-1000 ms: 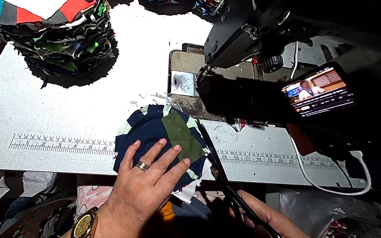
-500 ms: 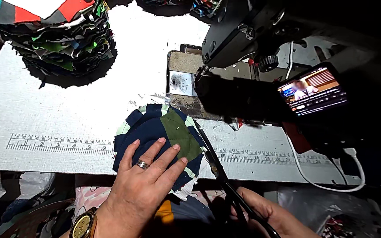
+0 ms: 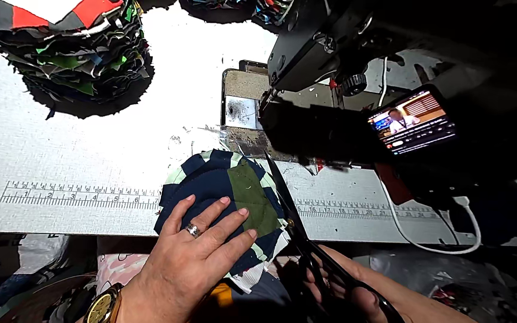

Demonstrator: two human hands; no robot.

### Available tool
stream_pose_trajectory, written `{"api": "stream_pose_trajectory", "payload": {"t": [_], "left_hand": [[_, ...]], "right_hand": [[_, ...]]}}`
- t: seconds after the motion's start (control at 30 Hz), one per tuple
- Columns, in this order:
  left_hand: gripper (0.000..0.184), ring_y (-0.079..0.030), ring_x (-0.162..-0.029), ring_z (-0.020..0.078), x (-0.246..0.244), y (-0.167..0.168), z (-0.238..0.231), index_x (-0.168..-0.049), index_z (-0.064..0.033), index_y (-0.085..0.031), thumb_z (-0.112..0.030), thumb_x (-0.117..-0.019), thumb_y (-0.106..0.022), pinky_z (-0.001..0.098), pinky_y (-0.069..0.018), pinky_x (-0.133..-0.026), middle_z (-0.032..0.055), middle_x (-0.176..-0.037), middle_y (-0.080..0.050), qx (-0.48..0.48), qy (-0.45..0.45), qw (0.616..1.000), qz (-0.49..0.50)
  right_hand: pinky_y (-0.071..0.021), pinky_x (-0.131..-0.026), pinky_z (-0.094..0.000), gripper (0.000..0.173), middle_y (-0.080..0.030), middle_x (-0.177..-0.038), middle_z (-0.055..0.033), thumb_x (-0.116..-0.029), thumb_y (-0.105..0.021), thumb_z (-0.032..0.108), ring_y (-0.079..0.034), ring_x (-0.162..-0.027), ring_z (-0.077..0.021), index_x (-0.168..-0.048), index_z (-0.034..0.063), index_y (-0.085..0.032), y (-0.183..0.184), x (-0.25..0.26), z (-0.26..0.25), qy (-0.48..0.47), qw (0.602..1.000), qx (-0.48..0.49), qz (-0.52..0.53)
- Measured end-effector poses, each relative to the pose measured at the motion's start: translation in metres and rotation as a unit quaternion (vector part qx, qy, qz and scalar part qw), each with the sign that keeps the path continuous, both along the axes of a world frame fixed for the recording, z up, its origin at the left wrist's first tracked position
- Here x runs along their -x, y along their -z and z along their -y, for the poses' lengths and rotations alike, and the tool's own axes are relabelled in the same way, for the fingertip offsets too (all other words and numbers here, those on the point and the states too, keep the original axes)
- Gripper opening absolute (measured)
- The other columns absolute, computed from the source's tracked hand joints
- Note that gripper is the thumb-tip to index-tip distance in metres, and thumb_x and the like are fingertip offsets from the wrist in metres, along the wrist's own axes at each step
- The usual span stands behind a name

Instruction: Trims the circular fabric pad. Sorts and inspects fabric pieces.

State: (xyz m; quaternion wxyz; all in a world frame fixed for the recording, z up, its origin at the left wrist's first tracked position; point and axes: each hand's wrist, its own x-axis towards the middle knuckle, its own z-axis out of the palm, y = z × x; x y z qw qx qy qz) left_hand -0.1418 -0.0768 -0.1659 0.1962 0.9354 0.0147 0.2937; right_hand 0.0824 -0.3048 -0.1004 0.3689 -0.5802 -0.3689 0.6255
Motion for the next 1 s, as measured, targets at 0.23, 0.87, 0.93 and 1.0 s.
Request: {"api": "stream_pose_trajectory", "payload": {"t": [0.23,0.87,0.93,1.0], "left_hand": [[0.036,-0.049,-0.143,0.026,-0.001,-0.003,-0.005,-0.132,-0.0238,-0.065,-0.011,-0.102,-0.051,0.0671,-0.0303,-0.116,0.0024,-0.144,-0.063,-0.001,0.003,1.0,-0.013],[0.028,-0.058,-0.134,0.0293,0.008,-0.006,-0.018,-0.124,-0.0174,-0.071,-0.013,-0.1021,-0.054,0.0543,-0.0459,-0.113,0.0097,-0.131,-0.07,0.017,-0.035,0.999,0.028],[0.028,-0.057,-0.135,0.028,0.007,-0.004,-0.017,-0.126,-0.0182,-0.069,-0.016,-0.1029,-0.054,0.0539,-0.045,-0.114,0.0085,-0.133,-0.069,0.033,-0.028,0.999,0.032],[0.028,-0.057,-0.135,0.0281,0.006,-0.004,-0.016,-0.127,-0.0189,-0.068,-0.017,-0.1032,-0.054,0.0537,-0.0452,-0.114,0.0079,-0.133,-0.069,0.035,-0.023,0.999,0.033]], "right_hand": [[-0.0557,-0.059,-0.0254,0.047,-0.059,-0.086,0.0032,-0.0962,-0.059,0.06,-0.061,-0.068,-0.0067,-0.109,0.0157,-0.053,-0.003,0.007,0.003,0.054,0.998,0.011,-0.006],[-0.0535,-0.068,-0.03,0.067,-0.058,-0.095,-0.0033,-0.0928,-0.053,0.073,-0.062,-0.083,-0.0118,-0.116,0.0097,-0.05,-0.012,-0.012,0.021,-0.049,0.998,0.027,0.027],[-0.0509,-0.066,-0.0258,0.064,-0.057,-0.093,-0.0001,-0.0928,-0.055,0.071,-0.059,-0.08,-0.0077,-0.115,0.0116,-0.051,-0.009,-0.011,0.018,-0.039,0.999,0.024,0.025],[-0.0475,-0.065,-0.0203,0.054,-0.055,-0.091,0.0047,-0.0948,-0.059,0.063,-0.056,-0.079,-0.0018,-0.116,0.0139,-0.05,-0.008,-0.01,0.013,-0.036,0.999,0.025,0.02]]}}
